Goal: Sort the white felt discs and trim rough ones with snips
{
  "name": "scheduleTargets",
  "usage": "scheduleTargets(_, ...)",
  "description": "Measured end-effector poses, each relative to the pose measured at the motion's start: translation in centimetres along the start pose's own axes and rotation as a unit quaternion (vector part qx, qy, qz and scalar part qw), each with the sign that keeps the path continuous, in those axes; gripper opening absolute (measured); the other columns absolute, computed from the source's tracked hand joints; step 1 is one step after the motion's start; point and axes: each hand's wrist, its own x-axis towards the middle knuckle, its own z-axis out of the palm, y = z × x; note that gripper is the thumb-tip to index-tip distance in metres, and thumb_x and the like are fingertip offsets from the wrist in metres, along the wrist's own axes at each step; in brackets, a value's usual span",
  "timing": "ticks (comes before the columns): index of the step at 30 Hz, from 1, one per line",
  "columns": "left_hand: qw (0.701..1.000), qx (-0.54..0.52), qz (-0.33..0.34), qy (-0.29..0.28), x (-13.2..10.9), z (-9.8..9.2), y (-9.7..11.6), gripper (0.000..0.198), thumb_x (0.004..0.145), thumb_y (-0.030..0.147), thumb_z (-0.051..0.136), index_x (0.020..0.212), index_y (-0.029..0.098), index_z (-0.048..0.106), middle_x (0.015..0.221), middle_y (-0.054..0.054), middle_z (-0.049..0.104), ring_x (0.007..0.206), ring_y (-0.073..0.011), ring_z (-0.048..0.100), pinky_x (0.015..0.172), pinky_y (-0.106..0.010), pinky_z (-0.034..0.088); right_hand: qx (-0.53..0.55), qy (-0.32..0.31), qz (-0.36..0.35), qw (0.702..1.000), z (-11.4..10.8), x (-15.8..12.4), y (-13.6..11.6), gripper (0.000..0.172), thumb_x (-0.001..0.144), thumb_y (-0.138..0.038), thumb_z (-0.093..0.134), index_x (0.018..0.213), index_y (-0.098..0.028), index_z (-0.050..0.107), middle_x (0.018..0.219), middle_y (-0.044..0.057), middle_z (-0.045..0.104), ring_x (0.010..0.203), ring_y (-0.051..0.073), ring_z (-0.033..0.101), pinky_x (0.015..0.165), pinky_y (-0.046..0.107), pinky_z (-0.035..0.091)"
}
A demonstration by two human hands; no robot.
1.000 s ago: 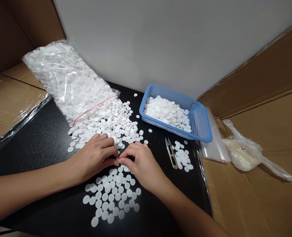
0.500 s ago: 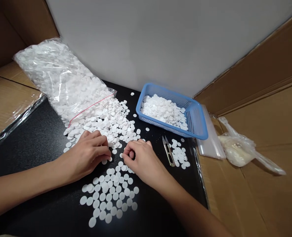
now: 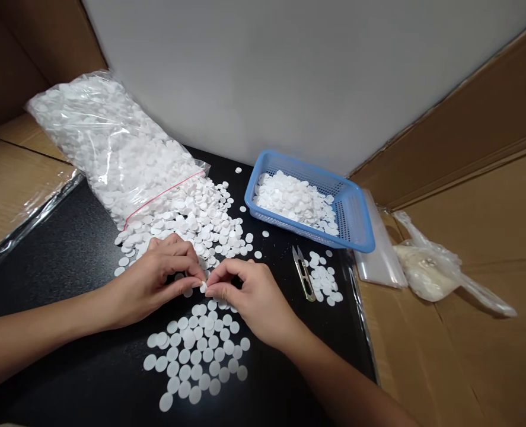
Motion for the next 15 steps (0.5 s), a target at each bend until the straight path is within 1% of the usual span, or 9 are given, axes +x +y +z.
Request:
scheduleTargets(2,1.0,-0.014,-0.002,-0.001,0.0,-0.1,0.0,0.015,0.098,0.023,0.058,0.091,0.024,0.072,0.086,0.0,0.062,0.09,-0.021,0.048,0.083,-0.036,0.029,0.029,-0.01,0.014,0.999,-0.2,0.0,-0.2,0.011,0.083,-0.026,0.069,0.074,-0.02,0.068,0.068,-0.002,0.062,0.061,0.013,0.053,0.057,0.026,0.041)
scheduleTargets(5,1.0,-0.018,0.013,0.004,0.1,-0.2,-0.1,0.014,0.097,0.024,0.06,0.091,0.024,0.072,0.085,0.0,0.062,0.089,-0.0199,0.049,0.082,-0.036,0.029,0.03,-0.031,0.023,0.999,-0.6,0.0,-0.4,0.012,0.083,-0.029,0.069,0.076,-0.019,0.067,0.069,-0.001,0.062,0.062,0.013,0.052,0.058,0.026,0.041)
scheduleTargets(6,1.0,-0.009,0.026,0.01,0.1,-0.1,-0.2,0.013,0.097,0.024,0.061,0.091,0.024,0.072,0.085,0.001,0.062,0.088,-0.0196,0.049,0.081,-0.035,0.029,0.027,-0.039,0.029,0.998,-0.7,0.0,-0.5,0.013,0.083,-0.03,0.068,0.077,-0.019,0.067,0.07,-0.001,0.061,0.063,0.013,0.052,0.058,0.026,0.041)
scheduleTargets(8,0.996,0.034,0.077,0.033,0.0,0.1,-0.4,0.01,0.095,0.023,0.063,0.088,0.023,0.071,0.083,0.001,0.062,0.088,-0.0194,0.048,0.079,-0.036,0.027,0.008,-0.046,0.05,0.998,-0.9,0.1,-0.4,0.014,0.083,-0.03,0.067,0.076,-0.019,0.065,0.067,-0.002,0.058,0.06,0.012,0.049,0.057,0.025,0.039)
scheduleTargets(10,0.981,0.11,0.144,0.066,0.0,0.3,-0.6,0.013,0.094,0.018,0.062,0.082,0.021,0.068,0.081,0.001,0.062,0.088,-0.0198,0.047,0.078,-0.036,0.025,-0.044,-0.035,0.075,0.996,-1.0,0.2,-0.1,0.014,0.082,-0.028,0.066,0.073,-0.019,0.063,0.061,-0.004,0.052,0.056,0.011,0.045,0.053,0.024,0.035)
scheduleTargets(12,0.957,0.19,0.208,0.075,-0.2,0.6,-0.7,0.018,0.094,0.014,0.059,0.077,0.018,0.064,0.082,-0.001,0.061,0.091,-0.021,0.047,0.077,-0.038,0.024,-0.127,-0.022,0.085,0.988,-1.0,0.3,0.3,0.015,0.083,-0.025,0.064,0.069,-0.019,0.061,0.056,-0.006,0.045,0.053,0.01,0.04,0.051,0.024,0.031)
scheduleTargets(13,0.945,0.22,0.233,0.065,-0.2,0.6,-0.7,0.019,0.094,0.014,0.059,0.076,0.017,0.062,0.084,-0.002,0.062,0.092,-0.0219,0.047,0.077,-0.038,0.024,-0.168,-0.02,0.082,0.982,-1.0,0.3,0.4,0.016,0.083,-0.026,0.064,0.069,-0.02,0.061,0.055,-0.007,0.043,0.052,0.01,0.039,0.05,0.024,0.029)
scheduleTargets(15,0.934,0.244,0.259,0.02,-0.3,0.5,-0.8,0.019,0.095,0.017,0.06,0.076,0.017,0.062,0.089,-0.004,0.062,0.094,-0.0233,0.048,0.078,-0.039,0.026,-0.229,-0.022,0.066,0.971,-1.2,0.3,0.5,0.02,0.086,-0.03,0.065,0.069,-0.021,0.061,0.054,-0.007,0.042,0.051,0.011,0.039,0.049,0.025,0.028)
